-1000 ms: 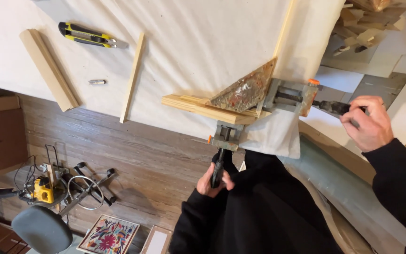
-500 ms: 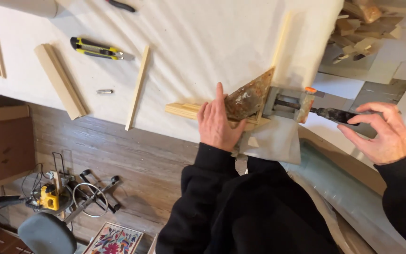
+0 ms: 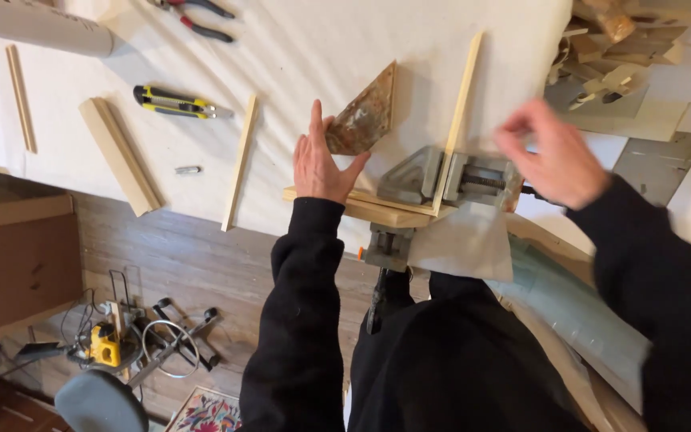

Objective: The person assembles a wooden picture frame at a workbench. They apply wood glue to mitered stick ends, fit the sticks together in a corner clamp vise, tighten the clamp, tap joints with a hammer, and trim excess with a utility knife before removing the finished frame.

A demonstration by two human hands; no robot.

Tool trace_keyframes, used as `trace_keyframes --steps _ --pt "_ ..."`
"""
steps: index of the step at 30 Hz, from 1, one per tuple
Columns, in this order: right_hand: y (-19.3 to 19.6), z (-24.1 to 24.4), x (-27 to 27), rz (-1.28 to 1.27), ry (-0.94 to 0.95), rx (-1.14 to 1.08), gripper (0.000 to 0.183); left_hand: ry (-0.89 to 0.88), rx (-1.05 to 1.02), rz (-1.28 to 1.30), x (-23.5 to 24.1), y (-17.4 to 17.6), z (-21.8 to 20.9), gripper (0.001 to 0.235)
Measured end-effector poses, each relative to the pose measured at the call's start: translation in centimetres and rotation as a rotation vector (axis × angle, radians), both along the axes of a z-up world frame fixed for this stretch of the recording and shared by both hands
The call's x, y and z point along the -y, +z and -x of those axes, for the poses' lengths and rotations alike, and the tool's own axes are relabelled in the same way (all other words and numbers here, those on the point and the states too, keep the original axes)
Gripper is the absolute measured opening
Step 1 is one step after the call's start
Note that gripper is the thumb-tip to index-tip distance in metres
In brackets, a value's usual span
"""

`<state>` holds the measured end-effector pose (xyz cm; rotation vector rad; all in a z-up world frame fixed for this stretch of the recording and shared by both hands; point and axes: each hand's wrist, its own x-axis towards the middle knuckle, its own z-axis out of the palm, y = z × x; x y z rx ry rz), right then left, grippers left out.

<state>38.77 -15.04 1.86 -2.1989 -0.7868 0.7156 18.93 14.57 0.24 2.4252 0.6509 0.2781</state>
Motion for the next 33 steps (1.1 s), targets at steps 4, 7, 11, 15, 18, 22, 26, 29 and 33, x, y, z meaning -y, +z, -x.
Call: trace_keyframes --steps 4,7,11,15,18,22,26,29,33 --pt "-0.7 -1.0 -6.2 0.228 -0.001 -0.306 0.036 -0.085 0.022 -0.158 1.0 0.9 2.5 0.107" --pt "-1.1 -1.4 -7.3 0.218 -0.049 -0.378 0.034 -0.201 0.021 -0.085 2.8 2.5 4.4 0.073" --pt "-1.9 -1.5 -6.9 0.02 -0.043 -0.407 0.031 -0.413 0.022 -0.086 4.0 4.1 5.2 0.058" --pt "1.6 -0.9 -7.1 -0.137 -0.069 -0.484 0.024 -0.449 0.124 -0.144 4.0 9.3 4.8 0.048" --pt "7.3 1.0 -8.2 -0.166 -0.135 -0.504 0.024 -0.346 0.258 -0.174 3.6 14.4 5.4 0.032" --pt "11.4 5.3 -7.5 -0.12 -0.089 -0.565 0.032 -0.121 0.454 -0.045 2.6 21.3 7.5 0.034" --pt "15.9 11.2 -7.1 -0.058 0.135 -0.254 0.031 -0.081 0.453 -0.028 0.8 25.1 12.0 0.039" --pt "22.2 16.2 -10.8 -0.124 0.256 -0.019 0.028 -0.141 0.478 -0.022 -0.6 27.8 16.5 0.041" --pt "26.4 22.7 -15.9 -0.328 0.289 0.175 0.034 -0.191 0.448 -0.048 -2.1 30.0 22.2 0.044"
